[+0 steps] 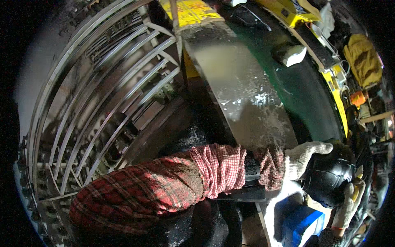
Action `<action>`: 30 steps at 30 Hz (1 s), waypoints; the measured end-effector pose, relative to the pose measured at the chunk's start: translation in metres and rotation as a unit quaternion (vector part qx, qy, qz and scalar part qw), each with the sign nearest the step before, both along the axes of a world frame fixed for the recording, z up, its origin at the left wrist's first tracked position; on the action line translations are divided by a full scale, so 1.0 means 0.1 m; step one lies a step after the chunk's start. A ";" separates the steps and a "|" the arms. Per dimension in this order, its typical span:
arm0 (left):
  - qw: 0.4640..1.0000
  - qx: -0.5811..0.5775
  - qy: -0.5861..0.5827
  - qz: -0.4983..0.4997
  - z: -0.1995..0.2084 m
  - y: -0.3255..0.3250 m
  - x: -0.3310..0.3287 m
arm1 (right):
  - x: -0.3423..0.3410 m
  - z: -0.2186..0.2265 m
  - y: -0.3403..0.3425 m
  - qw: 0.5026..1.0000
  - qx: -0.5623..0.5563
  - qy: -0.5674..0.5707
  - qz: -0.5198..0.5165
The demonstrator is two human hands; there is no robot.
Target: The person applies adhesive to the interior edges of boot uppers and the soles of shoe lasts using a brush. After coating each item, they place it onto a moving conveyor belt or a metal storage rack.
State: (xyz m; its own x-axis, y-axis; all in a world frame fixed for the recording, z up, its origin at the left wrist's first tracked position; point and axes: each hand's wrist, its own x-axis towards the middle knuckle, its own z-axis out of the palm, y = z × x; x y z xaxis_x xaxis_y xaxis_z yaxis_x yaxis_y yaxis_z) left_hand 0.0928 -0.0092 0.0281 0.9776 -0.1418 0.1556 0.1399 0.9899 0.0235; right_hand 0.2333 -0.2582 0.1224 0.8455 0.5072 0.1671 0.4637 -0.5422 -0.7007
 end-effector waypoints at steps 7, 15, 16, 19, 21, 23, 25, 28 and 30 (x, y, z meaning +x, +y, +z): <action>0.995 -0.015 0.016 0.099 0.16 0.11 -0.22 | -0.16 -0.02 0.65 0.992 0.091 -0.046 0.075; 0.975 0.032 -0.119 0.184 -0.05 0.47 -0.33 | -0.08 -0.18 0.95 0.922 0.058 -0.352 0.148; 0.951 0.117 -0.149 0.244 -0.23 0.63 -0.41 | -0.43 -0.22 1.36 0.921 0.119 -0.347 0.132; 0.733 0.334 -0.291 0.516 -0.68 1.11 -0.71 | -0.88 -0.10 1.82 0.944 0.308 0.009 0.119; 0.727 0.334 -0.262 0.540 -0.83 1.23 -0.89 | -1.14 -0.14 2.00 0.952 0.290 0.003 0.100; 0.766 0.258 -0.245 0.536 -1.02 1.28 -0.94 | -1.30 -0.18 2.08 0.958 0.271 0.009 0.097; 0.869 0.187 -0.118 0.442 -1.22 1.28 -0.90 | -1.24 -0.32 2.00 0.936 0.322 0.053 0.130; 0.960 0.138 -0.061 0.236 -0.81 1.34 -0.92 | -1.14 -0.36 1.93 0.925 0.358 0.097 0.075; 0.954 0.165 -0.010 0.249 -0.49 1.27 -1.06 | -1.12 -0.40 1.90 0.915 0.383 0.107 0.074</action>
